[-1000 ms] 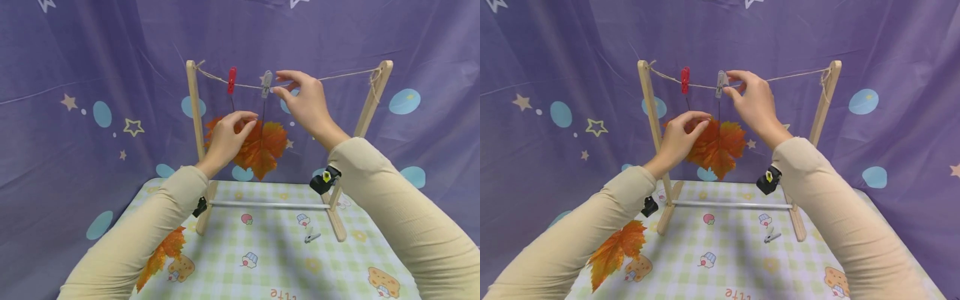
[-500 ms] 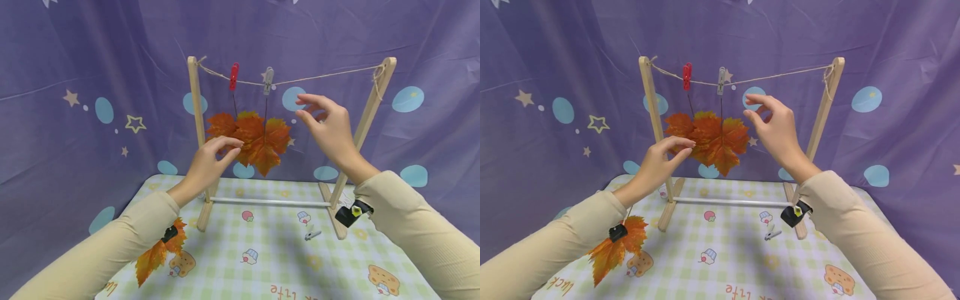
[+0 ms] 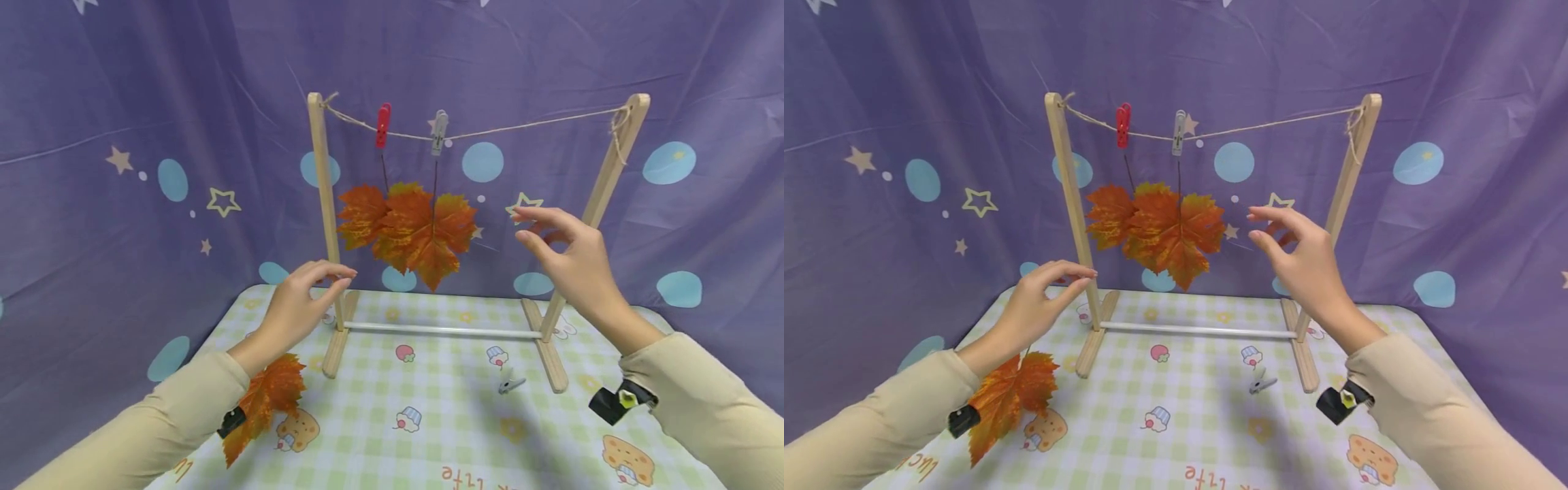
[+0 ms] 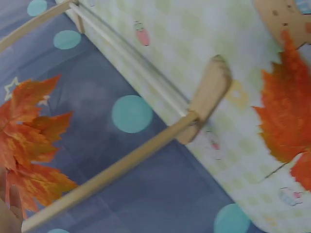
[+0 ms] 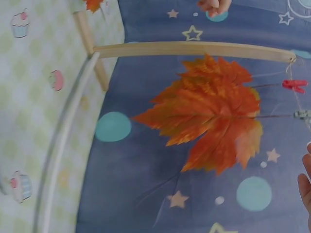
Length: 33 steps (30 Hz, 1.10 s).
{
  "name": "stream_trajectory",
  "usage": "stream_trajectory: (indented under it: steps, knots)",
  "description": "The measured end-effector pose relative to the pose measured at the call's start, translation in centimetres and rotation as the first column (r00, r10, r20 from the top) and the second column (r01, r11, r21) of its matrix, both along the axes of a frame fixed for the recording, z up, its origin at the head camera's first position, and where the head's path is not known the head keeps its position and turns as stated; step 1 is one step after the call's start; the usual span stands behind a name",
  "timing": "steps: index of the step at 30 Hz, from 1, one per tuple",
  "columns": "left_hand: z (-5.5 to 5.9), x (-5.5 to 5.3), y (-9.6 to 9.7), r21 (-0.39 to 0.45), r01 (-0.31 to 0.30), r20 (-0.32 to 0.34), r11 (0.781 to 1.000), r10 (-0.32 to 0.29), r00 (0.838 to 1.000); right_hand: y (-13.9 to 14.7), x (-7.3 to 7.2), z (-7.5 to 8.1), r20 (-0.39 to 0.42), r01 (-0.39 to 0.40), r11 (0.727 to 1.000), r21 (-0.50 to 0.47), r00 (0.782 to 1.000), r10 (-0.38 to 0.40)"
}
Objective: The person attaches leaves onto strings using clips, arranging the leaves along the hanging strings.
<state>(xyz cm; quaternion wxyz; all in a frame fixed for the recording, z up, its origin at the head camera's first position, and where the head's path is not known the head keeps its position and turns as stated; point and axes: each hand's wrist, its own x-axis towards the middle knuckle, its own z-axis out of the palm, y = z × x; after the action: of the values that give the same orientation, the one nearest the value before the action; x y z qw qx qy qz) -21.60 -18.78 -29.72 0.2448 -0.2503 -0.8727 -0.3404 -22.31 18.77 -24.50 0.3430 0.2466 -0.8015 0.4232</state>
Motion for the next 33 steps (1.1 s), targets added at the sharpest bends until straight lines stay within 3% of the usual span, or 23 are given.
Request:
stream_trajectory:
  steps: [8, 16, 22, 29, 33]
  knots:
    - [-2.4, -0.1, -2.2, -0.032, -0.053, 0.081, 0.998, 0.055, 0.995, 1.9, 0.8, -3.0, 0.064, -0.006, 1.000, 0.026, 0.998, 0.004]
    - [-4.2, 0.0, -3.1, -0.028, -0.078, 0.197, 0.997, 0.082, 0.977, 2.5, 1.2, -5.5, 0.116, -0.014, 0.999, 0.039, 0.993, 0.010]
    - [-5.7, 0.0, -3.8, -0.027, -0.091, 0.210, 0.995, 0.095, 0.973, 2.7, 1.5, -7.6, 0.139, -0.013, 0.998, 0.061, 0.990, 0.004]
    - [-7.6, 0.0, -5.5, -0.115, -0.099, 0.221, 0.988, 0.122, 0.968, 2.9, 1.8, -9.3, 0.177, -0.017, 0.995, 0.099, 0.984, -0.001]
    - [-8.8, 0.0, -6.8, -0.160, -0.134, 0.229, 0.978, 0.169, 0.959, 3.2, 1.9, -10.4, 0.213, -0.017, 0.992, 0.125, 0.977, -0.010]
